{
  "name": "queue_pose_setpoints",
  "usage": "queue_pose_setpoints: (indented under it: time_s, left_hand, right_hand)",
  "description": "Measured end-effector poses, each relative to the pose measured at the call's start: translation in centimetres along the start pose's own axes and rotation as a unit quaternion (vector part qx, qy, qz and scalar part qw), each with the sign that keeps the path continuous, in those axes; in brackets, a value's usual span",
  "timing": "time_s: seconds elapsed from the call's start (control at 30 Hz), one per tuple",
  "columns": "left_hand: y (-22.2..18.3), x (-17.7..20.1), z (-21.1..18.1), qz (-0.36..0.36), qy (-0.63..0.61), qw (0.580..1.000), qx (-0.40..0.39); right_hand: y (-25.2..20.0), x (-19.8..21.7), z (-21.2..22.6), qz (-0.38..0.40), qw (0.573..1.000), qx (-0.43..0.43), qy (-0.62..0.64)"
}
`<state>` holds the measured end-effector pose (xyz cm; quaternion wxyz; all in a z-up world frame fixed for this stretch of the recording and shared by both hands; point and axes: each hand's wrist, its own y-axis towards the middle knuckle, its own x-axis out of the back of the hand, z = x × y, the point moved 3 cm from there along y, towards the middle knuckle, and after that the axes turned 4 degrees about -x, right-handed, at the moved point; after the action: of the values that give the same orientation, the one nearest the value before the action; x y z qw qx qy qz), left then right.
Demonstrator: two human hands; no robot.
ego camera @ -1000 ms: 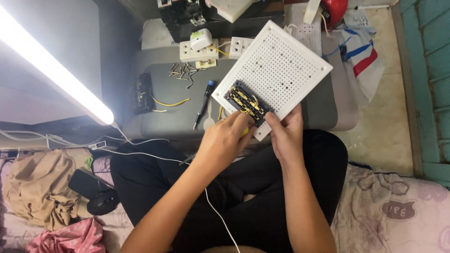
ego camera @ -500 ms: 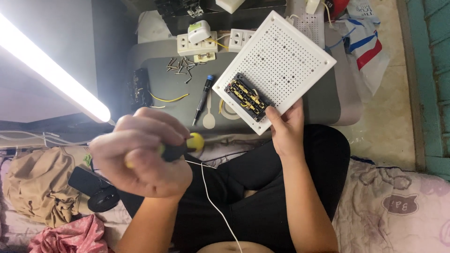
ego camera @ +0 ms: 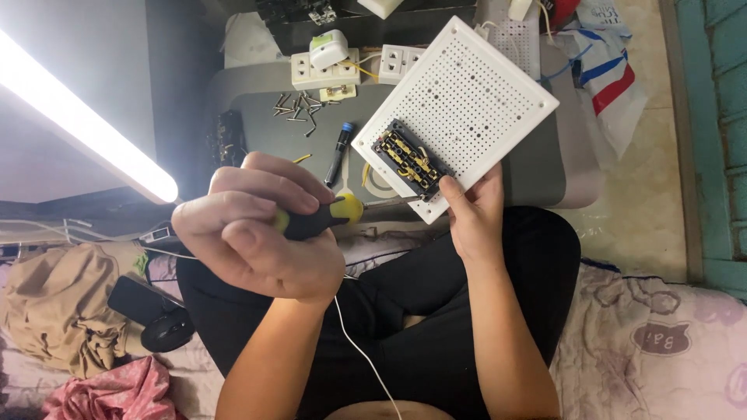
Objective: The person is assembling an electrical panel by mounting a circuit board onto a perforated plastic sheet using a screwdriver and screws.
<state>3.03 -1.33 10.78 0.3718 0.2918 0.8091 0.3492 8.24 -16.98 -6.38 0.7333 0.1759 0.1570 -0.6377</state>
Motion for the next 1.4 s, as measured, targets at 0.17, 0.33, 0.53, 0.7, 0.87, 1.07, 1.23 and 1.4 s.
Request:
queue_pose_setpoints:
  time_s: [0.17, 0.33, 0.53, 0.7, 0.87, 1.07, 1.23, 1.4]
  left_hand:
    - [-0.3, -0.2, 0.5, -0.005, 0.009, 1.0, -0.006]
    - [-0.4, -0.2, 0.8, -0.01, -0.007, 1.0, 0.002]
    - [-0.5, -0.1, 0.9, -0.005, 0.005, 1.0, 0.002]
    - [-0.3, -0.1, 0.6, 0.091, 0.012, 0.996, 0.022]
    - [1.4, 2.2, -0.5, 0.288, 0.117, 0.95, 0.029]
    - [4.3, 4.5, -2.3, 0.498, 0.318, 0.806, 0.042]
    - [5.3, 4.7, -2.4, 0.566, 0.332, 0.75, 0.084]
    - [4.7, 4.7, -3.1, 0.613, 0.207, 0.762, 0.038]
  right_hand:
    - [-0.1, -0.1, 0.0, 0.005, 1.0, 0.0, 0.002]
    - [0.0, 0.1, -0.3, -0.004, 1.0, -0.007, 0.005]
    - [0.0, -0.2, 0.0, -0.002, 1.0, -0.002, 0.0]
    - [0.0, -0.2, -0.1, -0.001, 1.0, 0.003, -0.013]
    - [0.0, 0.1, 0.3, -0.008, 0.997, -0.001, -0.073]
    - [-0.1, 0.3, 0.3, -0.009, 0.99, 0.006, -0.141]
    - [-0.1, 0.0, 0.6, -0.006, 0.989, -0.001, -0.148]
    - [-0.1, 0.1, 0.5, -0.003, 0.991, -0.002, -0.137]
